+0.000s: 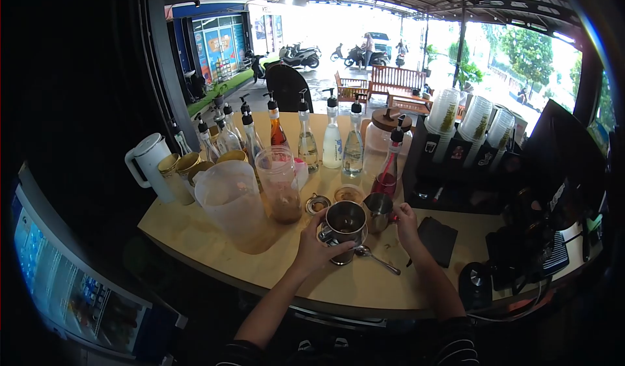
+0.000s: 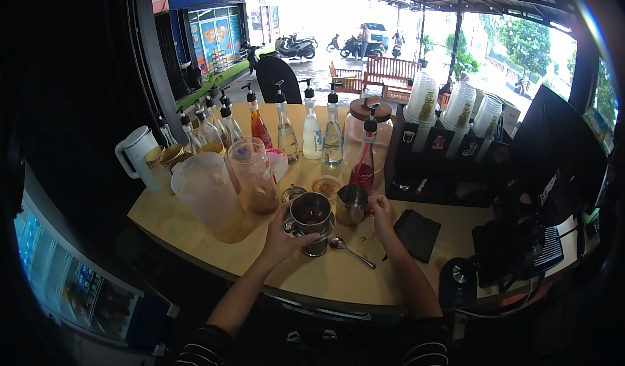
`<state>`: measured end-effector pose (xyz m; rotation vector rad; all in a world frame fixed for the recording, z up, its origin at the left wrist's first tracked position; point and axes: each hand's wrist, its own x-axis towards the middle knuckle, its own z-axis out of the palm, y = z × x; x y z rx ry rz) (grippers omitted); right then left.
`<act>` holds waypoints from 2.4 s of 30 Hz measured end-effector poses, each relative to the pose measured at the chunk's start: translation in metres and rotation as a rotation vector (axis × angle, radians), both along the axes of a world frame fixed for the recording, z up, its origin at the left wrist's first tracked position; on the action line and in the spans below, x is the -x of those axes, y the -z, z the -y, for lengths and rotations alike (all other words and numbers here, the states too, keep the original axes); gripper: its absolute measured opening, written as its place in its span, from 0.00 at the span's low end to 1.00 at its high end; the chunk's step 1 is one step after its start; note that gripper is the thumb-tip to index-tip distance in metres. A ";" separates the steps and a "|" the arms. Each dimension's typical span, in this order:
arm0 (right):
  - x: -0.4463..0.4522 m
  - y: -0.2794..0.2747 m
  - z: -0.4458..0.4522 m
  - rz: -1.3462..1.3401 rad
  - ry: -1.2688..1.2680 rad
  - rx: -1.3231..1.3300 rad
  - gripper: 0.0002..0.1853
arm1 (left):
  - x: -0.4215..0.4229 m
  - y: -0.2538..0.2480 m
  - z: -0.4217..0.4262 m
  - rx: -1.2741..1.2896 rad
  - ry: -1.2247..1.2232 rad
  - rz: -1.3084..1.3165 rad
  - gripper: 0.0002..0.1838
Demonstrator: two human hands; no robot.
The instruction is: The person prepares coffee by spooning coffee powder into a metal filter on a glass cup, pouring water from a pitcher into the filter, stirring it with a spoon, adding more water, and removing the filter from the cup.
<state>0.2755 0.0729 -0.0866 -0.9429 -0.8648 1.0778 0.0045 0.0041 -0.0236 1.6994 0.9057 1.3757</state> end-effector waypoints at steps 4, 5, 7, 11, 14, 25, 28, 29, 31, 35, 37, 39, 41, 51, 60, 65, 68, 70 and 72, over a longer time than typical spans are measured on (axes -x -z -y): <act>0.000 -0.015 0.030 0.707 0.475 -0.235 0.10 | -0.001 -0.002 0.001 -0.015 0.024 0.003 0.44; -0.001 -0.022 0.049 0.854 0.315 -0.271 0.11 | -0.002 -0.002 0.001 -0.011 0.019 0.038 0.45; 0.002 -0.031 0.087 1.146 0.005 -0.225 0.11 | -0.001 -0.003 0.001 -0.013 0.020 0.039 0.45; 0.024 -0.027 0.129 1.479 -0.170 -0.141 0.08 | -0.002 -0.002 0.001 -0.024 0.017 0.037 0.45; 0.028 -0.014 0.123 1.661 -0.088 -0.208 0.07 | -0.001 -0.001 0.000 -0.029 0.018 0.021 0.45; 0.051 -0.186 0.134 1.530 0.013 -0.445 0.09 | -0.001 0.002 -0.001 -0.006 0.019 0.022 0.45; 0.079 -0.195 0.115 1.779 -0.148 -0.423 0.09 | -0.001 -0.004 0.000 -0.005 0.022 0.020 0.45; 0.085 -0.197 0.110 1.780 -0.147 -0.419 0.09 | 0.000 -0.006 0.002 -0.007 0.023 0.019 0.45; 0.093 -0.202 0.099 1.893 -0.286 -0.440 0.10 | -0.001 -0.009 0.004 -0.008 0.020 0.009 0.44; 0.091 -0.214 0.093 2.015 -0.256 -0.400 0.09 | 0.001 -0.010 0.003 -0.034 0.033 -0.032 0.40; 0.095 -0.216 0.097 2.019 -0.277 -0.420 0.08 | 0.001 -0.013 0.005 -0.032 0.034 -0.029 0.39; 0.097 -0.217 0.098 2.024 -0.298 -0.448 0.07 | 0.002 -0.017 0.006 -0.034 0.030 -0.025 0.39; 0.095 -0.213 0.099 2.033 -0.302 -0.469 0.06 | 0.001 -0.019 0.007 0.004 0.036 -0.012 0.40; 0.106 -0.211 0.101 2.112 -0.273 -0.336 0.08 | 0.001 -0.015 0.005 -0.006 0.051 -0.008 0.40; 0.113 -0.205 0.105 2.025 -0.213 -0.303 0.09 | 0.001 -0.017 0.004 -0.007 0.046 -0.016 0.39; 0.118 -0.209 0.104 1.997 -0.328 -0.175 0.10 | 0.002 -0.018 0.005 -0.028 0.046 -0.037 0.40; 0.114 -0.216 0.106 1.958 -0.317 -0.217 0.10 | 0.002 -0.015 0.004 -0.002 0.046 -0.022 0.40; 0.115 -0.218 0.105 1.936 -0.395 -0.240 0.10 | 0.003 -0.012 0.003 -0.016 0.038 -0.027 0.40; 0.116 -0.212 0.103 2.077 -0.243 -0.226 0.11 | 0.002 -0.014 0.004 -0.028 0.036 -0.034 0.40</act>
